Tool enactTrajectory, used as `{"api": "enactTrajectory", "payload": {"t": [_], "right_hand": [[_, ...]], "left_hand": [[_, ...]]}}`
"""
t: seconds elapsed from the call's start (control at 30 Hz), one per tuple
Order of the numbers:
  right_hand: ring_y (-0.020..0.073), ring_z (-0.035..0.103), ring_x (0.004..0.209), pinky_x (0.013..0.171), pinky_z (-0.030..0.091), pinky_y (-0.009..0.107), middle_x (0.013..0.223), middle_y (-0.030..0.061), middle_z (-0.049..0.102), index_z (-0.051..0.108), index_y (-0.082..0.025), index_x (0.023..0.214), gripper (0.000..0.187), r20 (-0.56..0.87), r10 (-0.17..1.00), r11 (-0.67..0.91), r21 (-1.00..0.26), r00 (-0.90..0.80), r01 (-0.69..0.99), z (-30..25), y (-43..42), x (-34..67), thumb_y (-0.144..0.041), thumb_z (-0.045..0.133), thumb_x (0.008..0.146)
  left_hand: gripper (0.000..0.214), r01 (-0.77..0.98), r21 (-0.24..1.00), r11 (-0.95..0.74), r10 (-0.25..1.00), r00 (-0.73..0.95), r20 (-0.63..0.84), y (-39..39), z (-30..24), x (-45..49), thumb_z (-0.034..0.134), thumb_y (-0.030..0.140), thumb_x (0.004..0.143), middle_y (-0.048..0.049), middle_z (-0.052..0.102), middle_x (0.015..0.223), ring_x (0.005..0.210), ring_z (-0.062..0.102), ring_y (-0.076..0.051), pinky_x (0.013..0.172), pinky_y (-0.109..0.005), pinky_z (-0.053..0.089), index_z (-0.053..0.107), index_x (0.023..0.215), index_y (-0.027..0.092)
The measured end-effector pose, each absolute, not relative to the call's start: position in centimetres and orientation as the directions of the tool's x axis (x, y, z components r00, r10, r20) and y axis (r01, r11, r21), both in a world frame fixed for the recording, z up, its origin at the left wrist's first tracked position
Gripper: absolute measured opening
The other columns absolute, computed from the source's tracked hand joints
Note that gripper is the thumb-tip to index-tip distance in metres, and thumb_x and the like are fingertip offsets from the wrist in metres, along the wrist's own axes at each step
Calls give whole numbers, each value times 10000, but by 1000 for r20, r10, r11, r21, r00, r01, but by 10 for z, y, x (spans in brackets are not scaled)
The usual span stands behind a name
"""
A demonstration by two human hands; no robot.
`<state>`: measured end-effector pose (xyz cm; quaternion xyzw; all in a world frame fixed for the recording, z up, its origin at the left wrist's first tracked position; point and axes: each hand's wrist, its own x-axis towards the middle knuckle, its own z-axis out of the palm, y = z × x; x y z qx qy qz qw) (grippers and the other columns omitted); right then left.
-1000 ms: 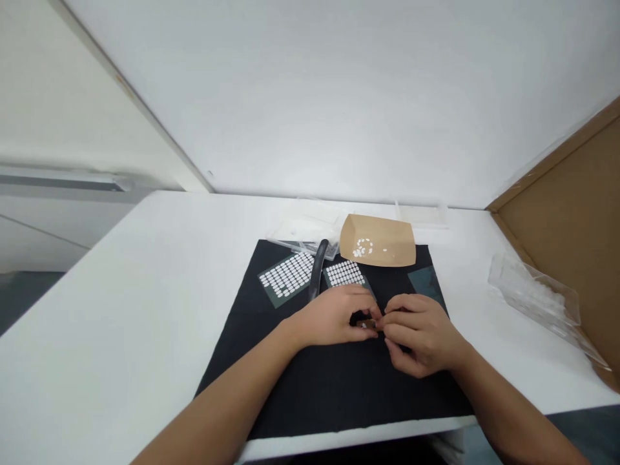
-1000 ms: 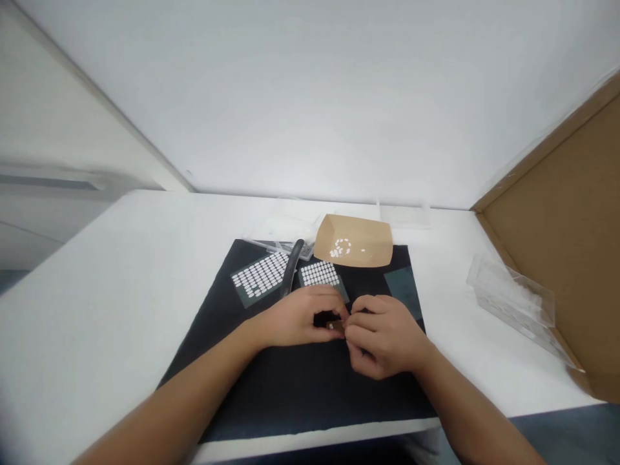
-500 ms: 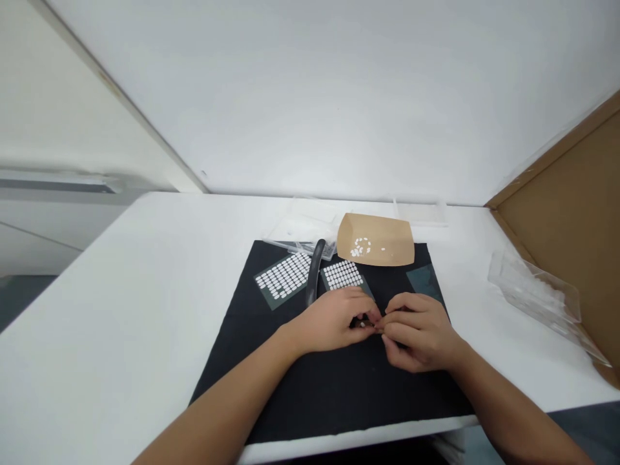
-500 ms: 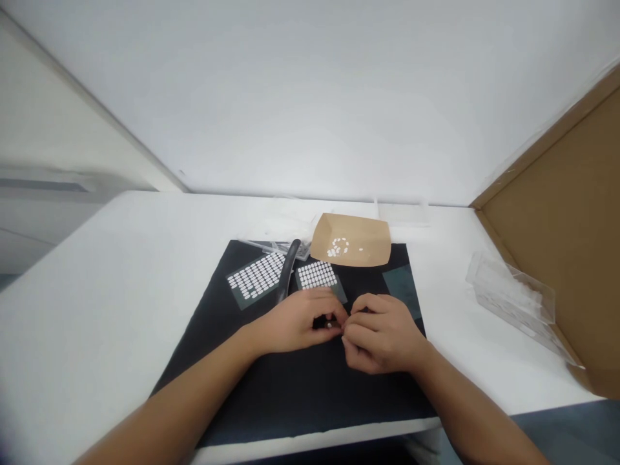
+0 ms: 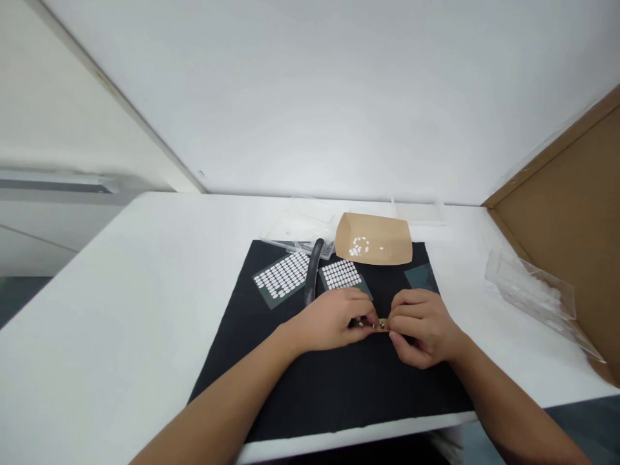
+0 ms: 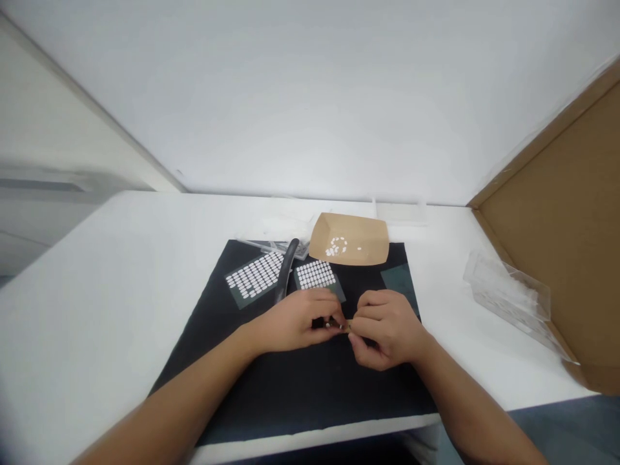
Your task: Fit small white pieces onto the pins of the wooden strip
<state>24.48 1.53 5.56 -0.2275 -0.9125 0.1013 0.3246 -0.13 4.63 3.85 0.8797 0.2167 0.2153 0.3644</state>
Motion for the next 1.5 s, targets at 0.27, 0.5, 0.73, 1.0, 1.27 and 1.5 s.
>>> {"api": "enactTrajectory", "payload": {"t": [0.27, 0.5, 0.73, 1.0, 1.27, 1.5], "right_hand": [[180, 617, 669, 633, 516, 307, 684, 8, 674, 631, -221, 826, 174, 564, 547, 834, -431, -619, 344, 54, 17, 245, -135, 545, 951], [179, 624, 680, 642, 503, 304, 697, 9, 688, 645, -215, 850, 194, 558, 585, 810, -439, -588, 390, 55, 15, 246, -140, 516, 973], [166, 620, 666, 668, 487, 305, 707, 6, 693, 629, -215, 850, 199, 538, 601, 798, -436, -591, 415, 54, 15, 244, -143, 509, 992], [164, 570, 652, 635, 430, 308, 714, -3, 665, 607, -214, 881, 130, 511, 630, 776, -434, -585, 457, 50, 14, 240, -196, 551, 996], [160, 587, 648, 645, 423, 307, 713, 0, 677, 609, -212, 866, 148, 508, 647, 762, -430, -568, 484, 48, 13, 240, -189, 551, 1000], [142, 577, 583, 642, 417, 307, 660, -25, 651, 620, -218, 869, 127, 542, 648, 756, -369, -536, 541, 51, 11, 241, -195, 565, 981]], "left_hand": [[28, 243, 736, -632, 552, 808, 206, 47, 36, -1, 722, 177, 937, -24, 720, 889, 792, 662, -153, 719, -249, 493, 738, 959, 186], [83, 246, 747, -617, 558, 807, 195, 47, 34, 0, 714, 128, 905, -17, 709, 897, 778, 663, -146, 707, -238, 502, 731, 965, 184], [87, 255, 740, -622, 556, 809, 189, 47, 34, -1, 690, 130, 916, -20, 705, 903, 783, 659, -147, 706, -236, 494, 726, 967, 190], [88, 267, 706, -656, 585, 771, 252, 44, 32, 5, 773, 221, 919, -33, 728, 954, 912, 658, -198, 843, -307, 501, 693, 947, 195], [164, 316, 766, -560, 725, 634, 269, 30, 20, 22, 815, 184, 848, -40, 705, 899, 924, 644, -219, 799, -315, 532, 656, 889, 195], [135, 309, 769, -560, 742, 600, 298, 28, 19, 24, 777, 219, 919, -34, 713, 863, 873, 655, -194, 761, -292, 539, 663, 852, 198]]}}
